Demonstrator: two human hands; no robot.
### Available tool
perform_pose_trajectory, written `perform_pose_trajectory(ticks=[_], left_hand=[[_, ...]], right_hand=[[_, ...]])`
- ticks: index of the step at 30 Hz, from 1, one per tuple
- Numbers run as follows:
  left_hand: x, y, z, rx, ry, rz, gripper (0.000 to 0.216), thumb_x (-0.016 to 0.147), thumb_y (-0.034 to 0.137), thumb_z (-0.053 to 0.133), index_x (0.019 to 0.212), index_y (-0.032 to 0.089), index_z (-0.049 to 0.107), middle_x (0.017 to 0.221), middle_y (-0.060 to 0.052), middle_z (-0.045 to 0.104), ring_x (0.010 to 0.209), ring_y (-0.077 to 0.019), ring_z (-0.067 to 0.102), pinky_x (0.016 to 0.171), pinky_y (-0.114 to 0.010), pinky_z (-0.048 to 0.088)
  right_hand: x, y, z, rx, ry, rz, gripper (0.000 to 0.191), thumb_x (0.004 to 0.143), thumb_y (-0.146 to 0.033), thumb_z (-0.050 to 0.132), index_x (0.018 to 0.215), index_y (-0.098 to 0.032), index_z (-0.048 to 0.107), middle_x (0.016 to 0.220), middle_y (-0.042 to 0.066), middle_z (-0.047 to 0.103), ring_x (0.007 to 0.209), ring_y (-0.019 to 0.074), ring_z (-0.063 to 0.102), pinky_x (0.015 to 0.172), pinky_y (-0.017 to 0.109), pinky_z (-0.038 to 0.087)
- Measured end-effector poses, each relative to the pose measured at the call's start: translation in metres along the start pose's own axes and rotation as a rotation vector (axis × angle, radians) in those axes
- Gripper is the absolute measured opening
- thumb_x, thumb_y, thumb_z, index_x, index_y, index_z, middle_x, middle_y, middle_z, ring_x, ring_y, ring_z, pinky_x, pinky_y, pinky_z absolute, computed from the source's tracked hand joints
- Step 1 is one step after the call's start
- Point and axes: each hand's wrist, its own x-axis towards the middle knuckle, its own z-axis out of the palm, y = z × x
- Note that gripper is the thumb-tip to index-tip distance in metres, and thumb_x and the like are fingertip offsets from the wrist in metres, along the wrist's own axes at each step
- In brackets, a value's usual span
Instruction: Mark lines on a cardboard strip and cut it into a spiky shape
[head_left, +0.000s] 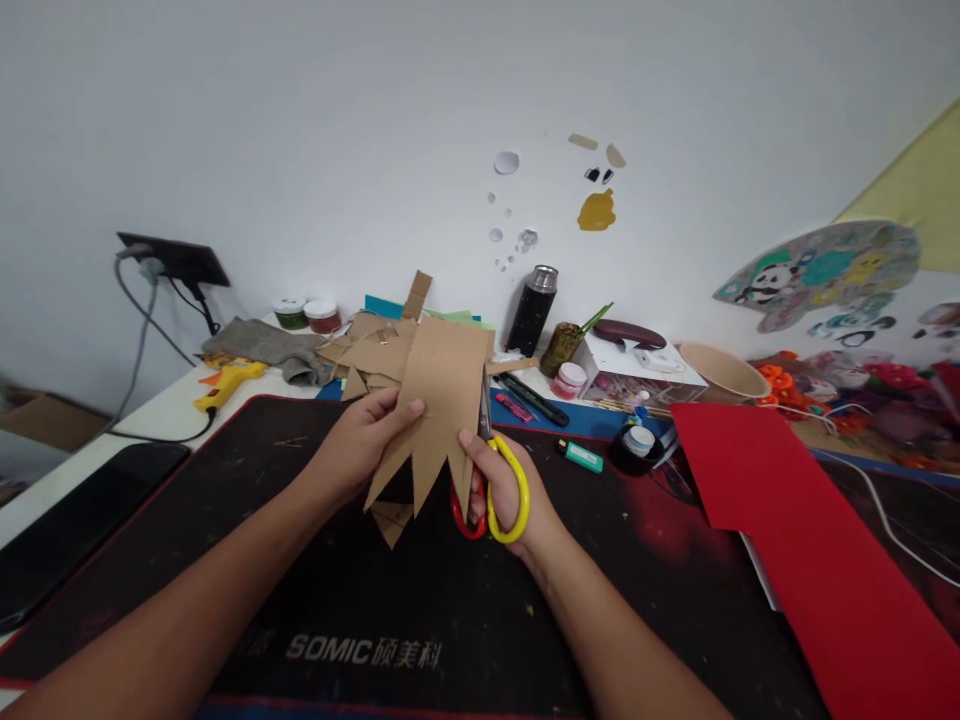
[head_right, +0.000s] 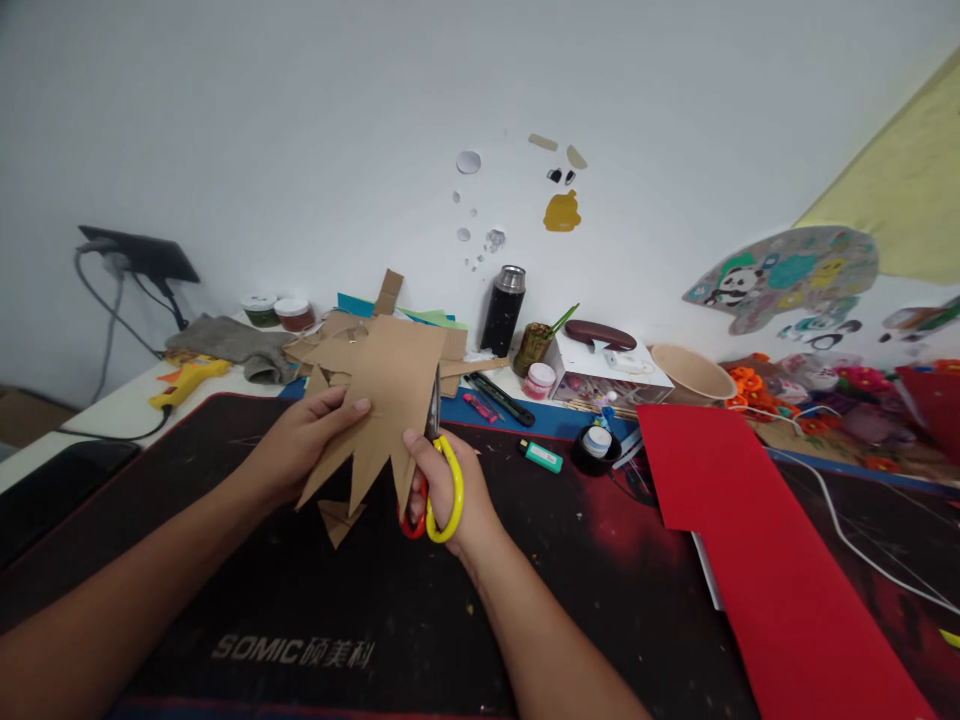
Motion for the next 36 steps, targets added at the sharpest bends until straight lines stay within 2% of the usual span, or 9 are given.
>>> perform_pose_trajectory(ticks=[4,8,10,15,19,24,29,36], left_hand=[[-0.001,0.000,0.001,-0.023,-0.017,-0.025,0.042,0.078,0.056,0.096,0.093,0.021,0.079,0.081,-0.006,0.080,0.073,-0.0236,0.077,0.060,-0.030,0.062],[-0.001,0.001,0.000,0.059,-0.127,-0.051,0.040,0.080,0.056,0.093,0.089,0.022,0.075,0.061,0.001,0.067,0.046,-0.0128,0.057,0.039,-0.020,0.041],[-0.001,0.002,-0.002,0.107,-0.202,-0.069,0.039,0.083,0.056,0.091,0.087,0.021,0.072,0.061,0.001,0.066,0.041,-0.0107,0.052,0.036,-0.019,0.033],[0.002,0.006,-0.010,0.130,-0.299,-0.078,0.039,0.082,0.049,0.091,0.090,0.020,0.067,0.073,-0.001,0.071,0.048,-0.0108,0.060,0.038,-0.018,0.036],[0.003,0.009,-0.013,0.170,-0.360,-0.071,0.045,0.079,0.039,0.093,0.110,0.020,0.067,0.081,0.001,0.071,0.054,-0.0112,0.063,0.041,-0.019,0.040],[0.000,0.011,-0.010,0.293,-0.341,-0.020,0.051,0.086,0.040,0.083,0.127,0.020,0.062,0.082,0.003,0.068,0.056,-0.0126,0.063,0.046,-0.023,0.046],[-0.002,0.007,-0.007,0.432,-0.287,0.045,0.045,0.091,0.041,0.077,0.126,0.019,0.060,0.078,0.004,0.066,0.055,-0.0143,0.061,0.047,-0.026,0.047],[0.000,0.003,-0.008,0.424,-0.315,0.056,0.042,0.096,0.048,0.073,0.124,0.020,0.060,0.077,0.002,0.070,0.058,-0.0175,0.066,0.050,-0.028,0.050]], right_hand=[[0.000,-0.001,0.000,0.013,0.026,-0.028,0.058,0.079,-0.071,0.087,0.076,-0.025,0.053,0.046,-0.010,0.049,0.030,0.0097,0.043,0.030,0.021,0.039],[0.001,-0.006,-0.002,0.034,0.076,-0.062,0.057,0.077,-0.070,0.088,0.076,-0.025,0.054,0.045,-0.010,0.049,0.030,0.0096,0.042,0.031,0.021,0.039],[0.002,-0.007,-0.003,0.048,0.104,-0.071,0.057,0.075,-0.069,0.089,0.076,-0.024,0.054,0.045,-0.010,0.049,0.030,0.0092,0.041,0.031,0.021,0.037],[0.005,-0.008,-0.005,0.078,0.133,-0.084,0.056,0.075,-0.067,0.091,0.073,-0.024,0.055,0.043,-0.009,0.049,0.030,0.0093,0.042,0.031,0.020,0.037],[0.005,-0.008,-0.006,0.092,0.149,-0.092,0.054,0.075,-0.066,0.090,0.072,-0.024,0.055,0.041,-0.009,0.048,0.029,0.0093,0.042,0.030,0.020,0.037],[0.005,-0.008,-0.006,0.085,0.164,-0.104,0.055,0.077,-0.066,0.088,0.069,-0.024,0.054,0.042,-0.009,0.048,0.030,0.0093,0.042,0.030,0.020,0.039],[0.006,-0.005,-0.007,0.058,0.164,-0.138,0.053,0.080,-0.065,0.087,0.073,-0.024,0.055,0.045,-0.009,0.050,0.030,0.0093,0.045,0.030,0.020,0.040],[0.007,-0.005,-0.006,0.026,0.159,-0.150,0.055,0.079,-0.068,0.086,0.076,-0.024,0.054,0.046,-0.010,0.050,0.029,0.0095,0.044,0.029,0.020,0.040]])
